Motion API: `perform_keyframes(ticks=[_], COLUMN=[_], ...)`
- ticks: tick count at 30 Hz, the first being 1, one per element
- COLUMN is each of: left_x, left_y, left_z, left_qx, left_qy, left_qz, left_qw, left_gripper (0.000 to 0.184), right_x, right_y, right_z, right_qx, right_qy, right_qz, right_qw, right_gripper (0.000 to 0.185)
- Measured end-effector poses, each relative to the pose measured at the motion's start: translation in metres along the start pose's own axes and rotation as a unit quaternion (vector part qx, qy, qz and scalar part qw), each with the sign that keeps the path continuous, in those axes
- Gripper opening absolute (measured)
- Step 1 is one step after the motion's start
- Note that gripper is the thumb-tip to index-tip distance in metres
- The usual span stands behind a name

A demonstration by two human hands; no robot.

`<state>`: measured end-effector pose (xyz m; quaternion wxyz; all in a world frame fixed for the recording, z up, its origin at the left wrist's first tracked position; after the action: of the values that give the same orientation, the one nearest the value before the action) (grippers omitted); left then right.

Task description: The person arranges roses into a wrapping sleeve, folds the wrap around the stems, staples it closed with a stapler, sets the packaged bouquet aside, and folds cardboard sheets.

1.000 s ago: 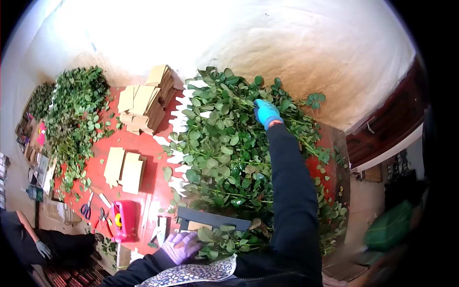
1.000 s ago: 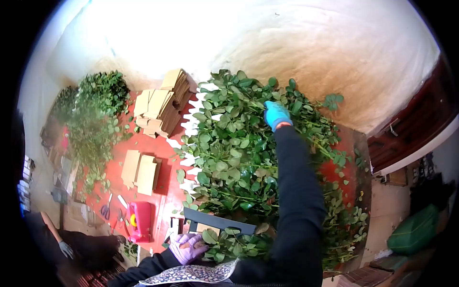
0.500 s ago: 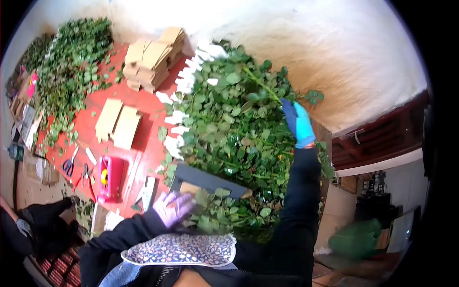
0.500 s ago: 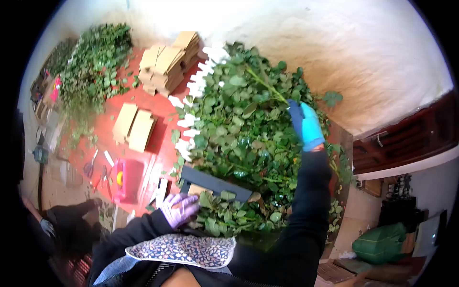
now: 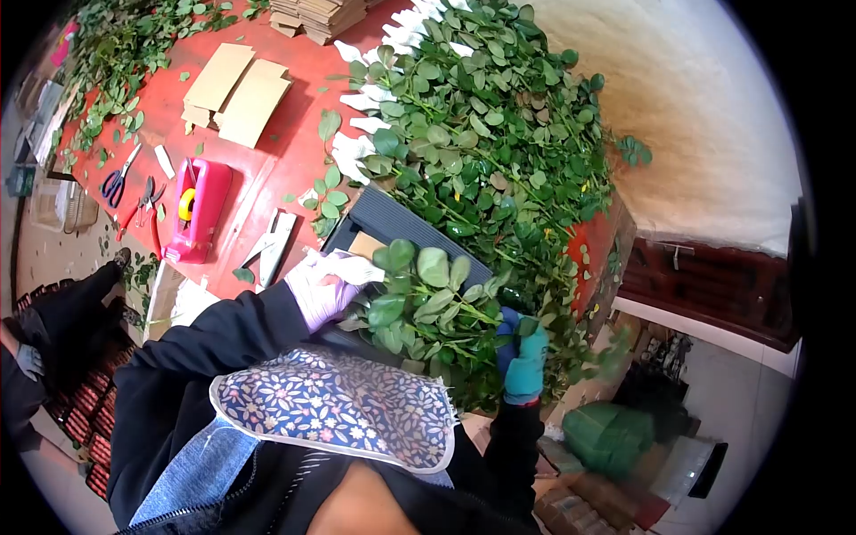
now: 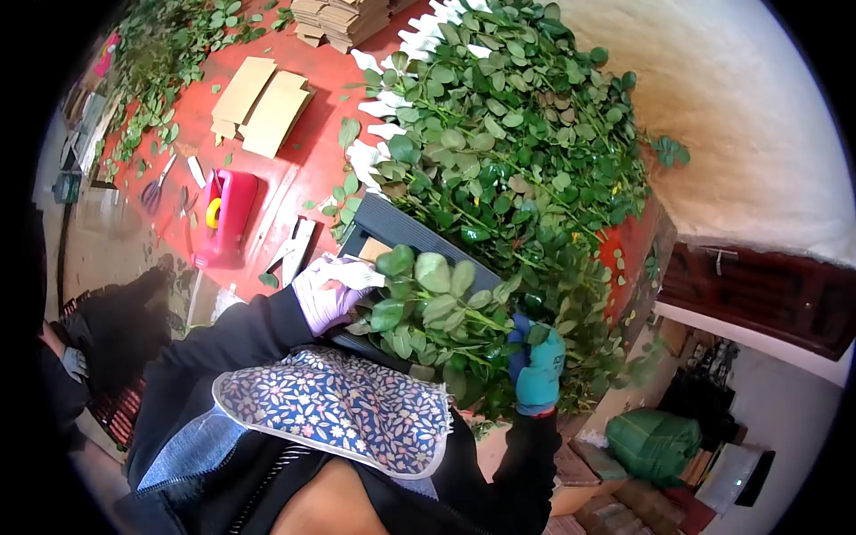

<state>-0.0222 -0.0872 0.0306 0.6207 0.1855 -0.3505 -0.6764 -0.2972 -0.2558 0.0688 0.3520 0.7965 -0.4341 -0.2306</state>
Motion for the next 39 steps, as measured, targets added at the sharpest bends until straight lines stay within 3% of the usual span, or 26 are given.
perform_keyframes(ticks=[1,2,3,4,10,12,13,15,19,21,24,25,28,29,31,33,35,37,38,39], left_x=[-0.002,-0.006,-0.009,-0.010,-0.015,-0.020,-0.020,-0.019,-0.015,-0.008,0.001,0.003,0.006,0.007,0.006,0.006,0.006,0.007,0.007,0.006], left_y=[-0.004,-0.001,0.003,0.002,-0.001,-0.010,-0.009,-0.005,0.007,0.008,0.013,0.010,0.010,0.010,0.010,0.009,0.008,0.006,0.007,0.005], left_z=[0.001,0.004,0.008,0.009,0.012,0.010,0.010,0.013,0.021,0.015,0.014,0.011,0.011,0.012,0.013,0.014,0.014,0.013,0.013,0.011], left_qx=[-0.002,0.054,0.110,0.111,0.141,0.170,0.170,0.164,0.157,0.115,0.143,0.161,0.191,0.194,0.202,0.192,0.179,0.186,0.189,0.188], left_qy=[-0.001,-0.017,-0.034,-0.036,-0.043,-0.069,-0.069,-0.086,-0.094,-0.041,-0.065,-0.046,-0.041,-0.038,-0.028,-0.020,-0.010,0.004,0.007,0.021], left_qz=[-0.003,0.035,0.073,0.069,0.023,-0.010,-0.009,-0.013,-0.011,-0.062,-0.074,-0.119,-0.111,-0.110,-0.115,-0.128,-0.134,-0.152,-0.152,-0.166], left_qw=[1.000,0.998,0.991,0.991,0.989,0.983,0.983,0.983,0.983,0.991,0.985,0.979,0.974,0.974,0.972,0.973,0.974,0.971,0.970,0.968], left_gripper=[0.057,0.042,0.029,0.029,0.039,0.060,0.060,0.063,0.070,0.078,0.083,0.086,0.082,0.081,0.080,0.078,0.076,0.077,0.078,0.079], right_x=[-0.003,-0.007,-0.008,-0.009,-0.006,-0.004,-0.004,-0.005,-0.006,-0.008,-0.004,-0.005,-0.001,0.007,0.019,0.059,0.112,0.178,0.211,0.259], right_y=[-0.001,-0.002,-0.008,-0.017,-0.023,-0.023,-0.024,-0.029,-0.031,-0.036,-0.034,-0.034,-0.030,-0.017,-0.005,0.027,0.058,0.064,0.062,0.051], right_z=[0.008,0.015,0.010,0.006,0.010,0.010,0.014,0.022,0.026,0.045,0.019,0.026,0.033,0.017,-0.023,-0.060,-0.115,-0.137,-0.138,-0.129], right_qx=[0.016,0.033,-0.031,-0.093,-0.149,-0.090,-0.091,-0.092,-0.164,-0.113,-0.175,-0.168,-0.246,-0.243,-0.359,-0.350,-0.319,-0.280,-0.252,-0.231], right_qy=[-0.031,-0.062,-0.034,-0.004,-0.018,-0.061,-0.060,-0.046,-0.021,-0.025,0.020,0.020,-0.013,-0.016,0.021,0.029,0.160,0.203,0.269,0.222], right_qz=[0.004,0.008,-0.016,-0.042,-0.046,-0.063,-0.063,-0.076,-0.076,-0.117,-0.108,-0.104,-0.213,-0.198,-0.311,-0.254,-0.082,-0.003,0.071,0.042], right_qw=[0.999,0.997,0.999,0.995,0.988,0.992,0.992,0.992,0.983,0.986,0.978,0.980,0.946,0.949,0.880,0.901,0.931,0.938,0.927,0.946], right_gripper=[0.018,0.017,0.016,0.015,0.017,0.016,0.016,0.031,0.031,0.029,0.027,0.022,0.026,0.026,0.035,0.036,0.029,0.028,0.030,0.033])
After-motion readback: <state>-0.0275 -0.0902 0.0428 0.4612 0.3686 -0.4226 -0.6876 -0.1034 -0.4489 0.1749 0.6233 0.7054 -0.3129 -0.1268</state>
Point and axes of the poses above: each hand's wrist, its own x-axis towards the middle knuckle, its own y-axis out of the back of the hand, z = x × y, the point moved 8 cm from there along x, towards the middle knuckle, and after that the axes turned 13 degrees about -y, right-handed, at the moved point
